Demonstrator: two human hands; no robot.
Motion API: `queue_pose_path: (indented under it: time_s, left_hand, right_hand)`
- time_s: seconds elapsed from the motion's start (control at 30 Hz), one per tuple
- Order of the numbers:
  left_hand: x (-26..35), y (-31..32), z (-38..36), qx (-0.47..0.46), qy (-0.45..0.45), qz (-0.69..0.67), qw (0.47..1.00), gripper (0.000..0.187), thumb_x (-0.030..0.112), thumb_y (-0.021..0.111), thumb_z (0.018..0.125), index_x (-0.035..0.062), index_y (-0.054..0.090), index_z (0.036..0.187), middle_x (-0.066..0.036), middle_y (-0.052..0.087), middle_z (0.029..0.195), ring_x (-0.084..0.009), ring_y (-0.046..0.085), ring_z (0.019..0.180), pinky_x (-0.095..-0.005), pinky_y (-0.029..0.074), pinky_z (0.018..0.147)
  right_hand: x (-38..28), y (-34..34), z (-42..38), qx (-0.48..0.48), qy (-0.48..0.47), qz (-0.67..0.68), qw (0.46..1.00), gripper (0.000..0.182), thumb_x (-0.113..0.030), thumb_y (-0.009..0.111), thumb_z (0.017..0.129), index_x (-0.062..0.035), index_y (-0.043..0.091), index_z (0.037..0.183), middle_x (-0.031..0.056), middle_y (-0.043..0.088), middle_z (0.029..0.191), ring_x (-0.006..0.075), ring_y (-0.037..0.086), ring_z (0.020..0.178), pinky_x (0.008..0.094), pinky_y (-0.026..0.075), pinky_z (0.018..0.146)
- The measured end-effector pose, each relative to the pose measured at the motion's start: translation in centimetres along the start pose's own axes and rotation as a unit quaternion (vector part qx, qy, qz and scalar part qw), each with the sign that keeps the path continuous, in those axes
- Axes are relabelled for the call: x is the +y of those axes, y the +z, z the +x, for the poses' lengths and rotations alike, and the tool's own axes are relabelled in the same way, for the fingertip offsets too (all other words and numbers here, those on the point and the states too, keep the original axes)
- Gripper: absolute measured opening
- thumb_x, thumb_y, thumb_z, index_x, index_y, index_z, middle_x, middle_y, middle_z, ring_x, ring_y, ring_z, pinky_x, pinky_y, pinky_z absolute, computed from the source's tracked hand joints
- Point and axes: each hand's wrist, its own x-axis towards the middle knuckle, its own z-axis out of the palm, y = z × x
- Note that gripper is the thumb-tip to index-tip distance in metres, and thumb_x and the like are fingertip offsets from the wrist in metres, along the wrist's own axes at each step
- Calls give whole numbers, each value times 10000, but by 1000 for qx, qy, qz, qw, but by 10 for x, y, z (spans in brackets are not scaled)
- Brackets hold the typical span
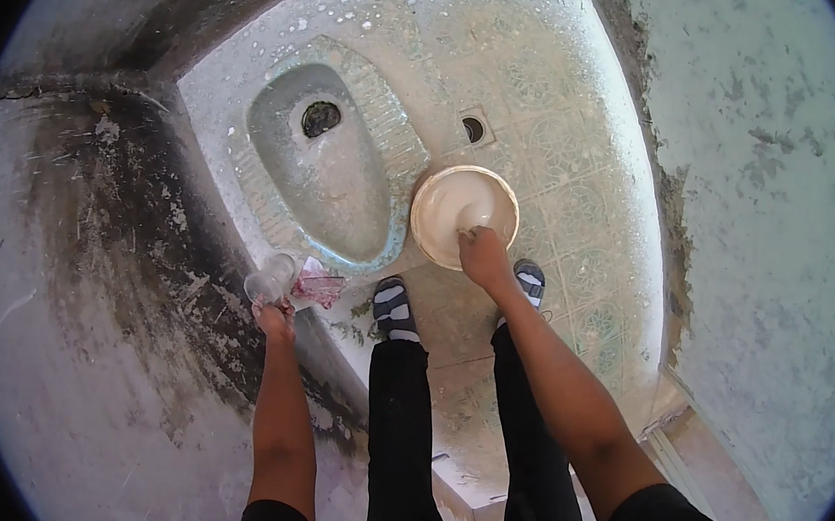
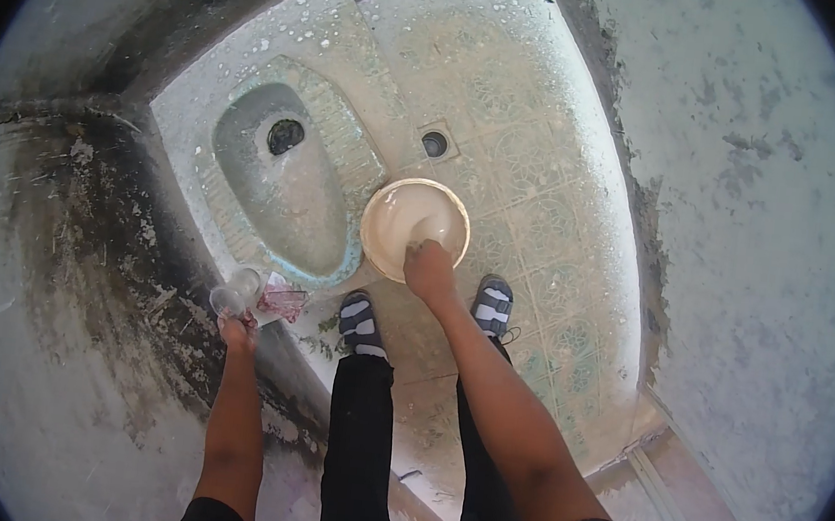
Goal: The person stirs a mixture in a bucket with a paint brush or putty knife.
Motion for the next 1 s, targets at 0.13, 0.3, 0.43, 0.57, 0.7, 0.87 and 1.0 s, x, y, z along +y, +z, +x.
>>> queue_pose_path:
  time_s: [0.13, 0.3, 0.43, 0.57, 0.7, 0.87, 1.0]
  left_hand:
    - [1, 2, -1, -29, -9, 25, 999, 272, 108, 384, 931, 134, 341, 1199, -94, 547, 788, -144, 487, 554, -269, 389, 463]
    - [2, -5, 13, -34, -28, 52, 998, 232, 193, 329, 961, 98, 352, 1172, -99, 563, 808, -160, 511, 576, -284, 420, 465]
    - [7, -10, 17, -57, -39, 82, 994, 271, 254, 355, 967, 34, 406, 1116, -84, 552, 803, -159, 512, 598, -291, 409, 464]
    - [10, 4, -18, 9, -44, 63, 997, 291, 284, 374, 961, 18, 489, 984, -70, 534, 753, -144, 500, 555, -285, 394, 428]
    - [-10, -14, -38, 137, -8, 96, 986, 286, 316, 423, 938, 61, 482, 1052, -83, 514, 794, -147, 465, 550, -291, 371, 423]
    - [-25, 55, -138, -46, 110, 189, 975, 150, 192, 503, 897, 81, 537, 992, -77, 493, 778, -164, 446, 516, -301, 358, 399]
    - [-60, 154, -158, -242, 399, 378, 799, 329, 185, 423, 941, -2, 500, 1201, -228, 551, 1116, -339, 569, 978, -400, 463, 852]
  right_hand:
    - [-3, -5, -13, 77, 38, 128, 988, 301, -201, 558, 860, 77, 606, 964, 325, 604, 854, 455, 606, 860, 488, 480, 749]
    - [-16, -30, -6, 63, 55, 0, 997, 276, -199, 551, 865, 65, 593, 931, 324, 602, 877, 439, 609, 866, 495, 476, 750]
    - [-6, -7, -2, -14, 14, -58, 998, 247, -193, 543, 870, 51, 578, 894, 318, 605, 866, 440, 608, 854, 496, 475, 749]
    - [-4, -1, -12, 11, 1, 30, 999, 227, -172, 545, 865, 45, 590, 916, 313, 607, 850, 435, 610, 855, 489, 479, 751]
    - [-30, -42, -16, 71, -25, 28, 997, 261, -160, 545, 865, 45, 594, 1019, 288, 620, 829, 428, 622, 809, 498, 487, 695]
    - [0, -10, -3, 13, 25, -85, 996, 233, -142, 535, 863, 36, 599, 999, 286, 623, 777, 434, 630, 771, 488, 500, 671]
    - [-11, 0, -11, 30, -3, -10, 999, 220, -148, 531, 867, 34, 604, 967, 297, 619, 794, 444, 626, 785, 484, 501, 679]
